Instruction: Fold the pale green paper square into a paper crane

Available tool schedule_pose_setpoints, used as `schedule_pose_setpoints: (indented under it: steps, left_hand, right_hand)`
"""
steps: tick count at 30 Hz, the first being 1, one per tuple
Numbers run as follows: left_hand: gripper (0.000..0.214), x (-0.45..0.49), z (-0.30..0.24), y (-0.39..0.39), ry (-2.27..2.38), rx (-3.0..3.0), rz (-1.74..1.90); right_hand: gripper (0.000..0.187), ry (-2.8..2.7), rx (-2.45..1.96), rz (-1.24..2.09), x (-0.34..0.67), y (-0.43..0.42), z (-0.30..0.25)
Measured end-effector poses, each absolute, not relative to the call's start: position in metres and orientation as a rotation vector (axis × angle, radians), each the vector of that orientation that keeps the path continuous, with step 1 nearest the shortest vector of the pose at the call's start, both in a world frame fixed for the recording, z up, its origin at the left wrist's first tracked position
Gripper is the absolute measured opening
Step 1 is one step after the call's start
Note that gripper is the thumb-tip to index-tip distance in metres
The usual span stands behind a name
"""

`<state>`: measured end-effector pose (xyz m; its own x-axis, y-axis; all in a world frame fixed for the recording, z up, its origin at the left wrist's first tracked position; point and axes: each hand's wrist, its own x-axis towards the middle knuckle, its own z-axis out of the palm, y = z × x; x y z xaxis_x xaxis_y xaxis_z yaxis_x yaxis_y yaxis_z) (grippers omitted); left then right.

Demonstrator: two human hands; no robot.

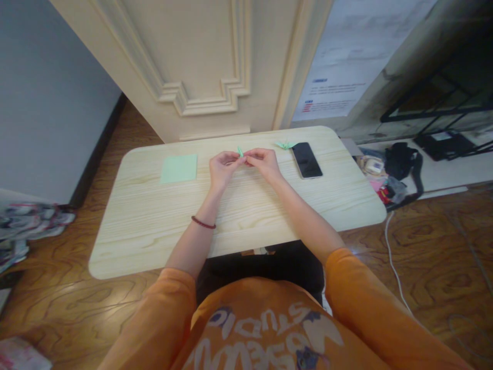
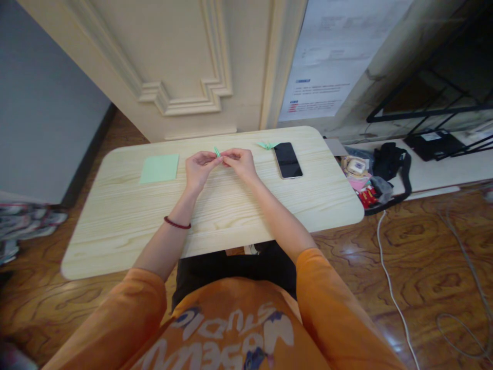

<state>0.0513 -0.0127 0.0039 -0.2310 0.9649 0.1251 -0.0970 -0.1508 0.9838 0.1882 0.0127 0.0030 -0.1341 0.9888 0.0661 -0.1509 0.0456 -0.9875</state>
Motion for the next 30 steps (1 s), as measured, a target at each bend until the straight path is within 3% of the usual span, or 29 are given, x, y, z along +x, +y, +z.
schedule_pose_setpoints:
  steps: [15,19,24,30]
  left_hand:
    - [0.031,0.0423,0.0016,-0.0087,1.116,1.136,1.497]
    - [0.030,0.0428,0.0012,-0.0075,1.088,1.215,1.554]
    - [0.032,0.0434,-0.0017,-0.0070,1.047,1.358,1.625]
    - [0.029,0.0431,-0.0054,-0.0084,0.988,1.440,1.699]
  right_hand:
    - [0.029,-1.190,-0.948,1.461,0.1948,0.0129,0.0087]
    - [0.037,-1.313,-0.917,1.346,0.1950,0.0151,0.0053]
    - [0.029,-1.457,-0.940,1.102,0.1931,0.0189,0.0021]
    - [0.027,-1.509,-0.928,1.048,0.1924,0.0124,0.0080]
